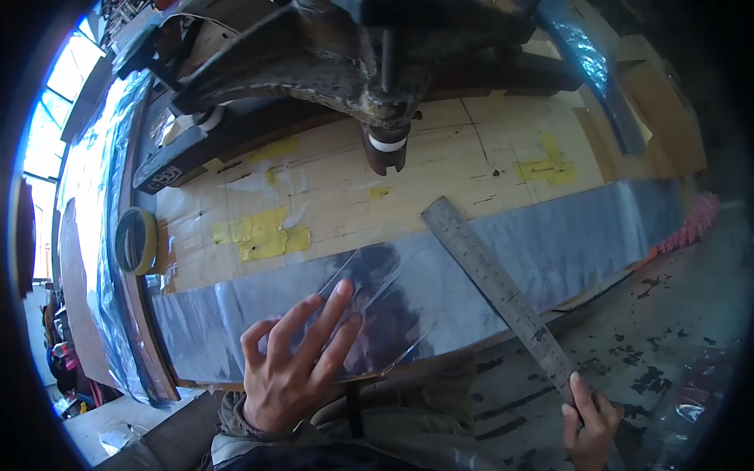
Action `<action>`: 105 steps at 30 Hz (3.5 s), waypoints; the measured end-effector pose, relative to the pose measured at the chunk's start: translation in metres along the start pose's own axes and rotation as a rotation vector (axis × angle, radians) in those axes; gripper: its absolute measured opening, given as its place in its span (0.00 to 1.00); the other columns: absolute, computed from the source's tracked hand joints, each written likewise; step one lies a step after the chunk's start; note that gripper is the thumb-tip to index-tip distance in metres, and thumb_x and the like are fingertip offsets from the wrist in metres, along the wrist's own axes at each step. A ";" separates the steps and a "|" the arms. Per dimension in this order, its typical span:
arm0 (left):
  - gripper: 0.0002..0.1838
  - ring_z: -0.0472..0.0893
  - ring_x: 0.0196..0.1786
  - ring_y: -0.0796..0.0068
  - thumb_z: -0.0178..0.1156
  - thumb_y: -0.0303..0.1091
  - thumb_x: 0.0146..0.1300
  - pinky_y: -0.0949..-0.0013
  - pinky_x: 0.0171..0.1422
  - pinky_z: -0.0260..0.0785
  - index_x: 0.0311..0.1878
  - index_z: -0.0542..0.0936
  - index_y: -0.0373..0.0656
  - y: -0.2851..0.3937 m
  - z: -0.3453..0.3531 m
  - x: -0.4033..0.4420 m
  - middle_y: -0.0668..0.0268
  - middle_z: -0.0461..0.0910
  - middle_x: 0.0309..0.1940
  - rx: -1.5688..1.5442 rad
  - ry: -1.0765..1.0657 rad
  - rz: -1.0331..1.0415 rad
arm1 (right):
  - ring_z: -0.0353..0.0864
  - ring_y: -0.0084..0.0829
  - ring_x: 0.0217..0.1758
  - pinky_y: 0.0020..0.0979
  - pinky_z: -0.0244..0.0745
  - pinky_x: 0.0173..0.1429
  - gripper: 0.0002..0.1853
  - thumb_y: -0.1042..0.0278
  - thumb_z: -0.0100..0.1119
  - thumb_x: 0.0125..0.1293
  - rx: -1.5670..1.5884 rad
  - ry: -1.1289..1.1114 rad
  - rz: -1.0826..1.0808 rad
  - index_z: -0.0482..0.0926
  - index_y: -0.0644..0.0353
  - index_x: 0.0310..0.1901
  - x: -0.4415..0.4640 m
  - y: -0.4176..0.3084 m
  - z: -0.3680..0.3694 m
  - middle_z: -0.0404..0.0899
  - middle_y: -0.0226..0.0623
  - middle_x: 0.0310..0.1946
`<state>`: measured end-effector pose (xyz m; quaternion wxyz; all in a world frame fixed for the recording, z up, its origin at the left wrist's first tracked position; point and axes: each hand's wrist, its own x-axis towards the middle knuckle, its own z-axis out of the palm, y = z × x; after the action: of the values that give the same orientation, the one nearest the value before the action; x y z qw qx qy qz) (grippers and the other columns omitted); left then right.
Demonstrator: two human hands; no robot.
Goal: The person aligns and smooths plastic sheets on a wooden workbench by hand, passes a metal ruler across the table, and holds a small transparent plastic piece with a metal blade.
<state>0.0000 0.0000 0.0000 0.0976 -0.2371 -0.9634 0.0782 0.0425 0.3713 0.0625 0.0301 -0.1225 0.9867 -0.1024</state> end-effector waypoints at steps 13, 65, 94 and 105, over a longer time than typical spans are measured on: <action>0.28 0.72 0.46 0.59 0.69 0.43 0.51 0.58 0.51 0.64 0.52 0.73 0.39 0.018 -0.022 0.020 0.59 0.70 0.44 -0.550 0.269 -0.633 | 0.64 0.35 0.15 0.34 0.59 0.22 0.26 0.72 0.59 0.54 -0.011 0.235 -0.113 0.77 0.54 0.59 -0.004 -0.001 0.022 0.67 0.38 0.16; 0.05 0.71 0.21 0.90 0.66 0.25 0.59 0.85 0.23 0.60 0.31 0.83 0.33 -0.010 -0.071 -0.080 0.73 0.74 0.20 -1.411 1.050 -0.992 | 0.77 0.24 0.37 0.26 0.73 0.45 0.18 0.57 0.47 0.72 0.640 0.454 -0.486 0.79 0.66 0.42 0.149 -0.067 -0.008 0.79 0.39 0.39; 0.22 0.61 0.16 0.82 0.46 0.41 0.72 0.75 0.22 0.49 0.18 0.67 0.49 -0.020 -0.020 -0.169 0.73 0.65 0.13 -1.885 1.538 -0.044 | 0.58 0.51 0.69 0.61 0.45 0.71 0.35 0.55 0.64 0.53 0.093 0.309 -0.077 0.66 0.61 0.61 0.067 -0.054 0.259 0.64 0.52 0.61; 0.22 0.53 0.14 0.88 0.49 0.40 0.71 0.78 0.20 0.42 0.18 0.72 0.49 -0.036 -0.030 -0.278 0.80 0.59 0.12 -2.002 2.145 0.281 | 0.64 0.47 0.65 0.50 0.55 0.67 0.24 0.65 0.58 0.60 0.085 0.383 -0.121 0.71 0.60 0.58 0.070 -0.022 0.267 0.70 0.47 0.57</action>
<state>0.2323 -0.1594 -0.0055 0.5395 -0.2371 -0.0530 -0.8062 0.0022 0.2806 -0.1962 -0.1592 -0.1582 0.9601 -0.1670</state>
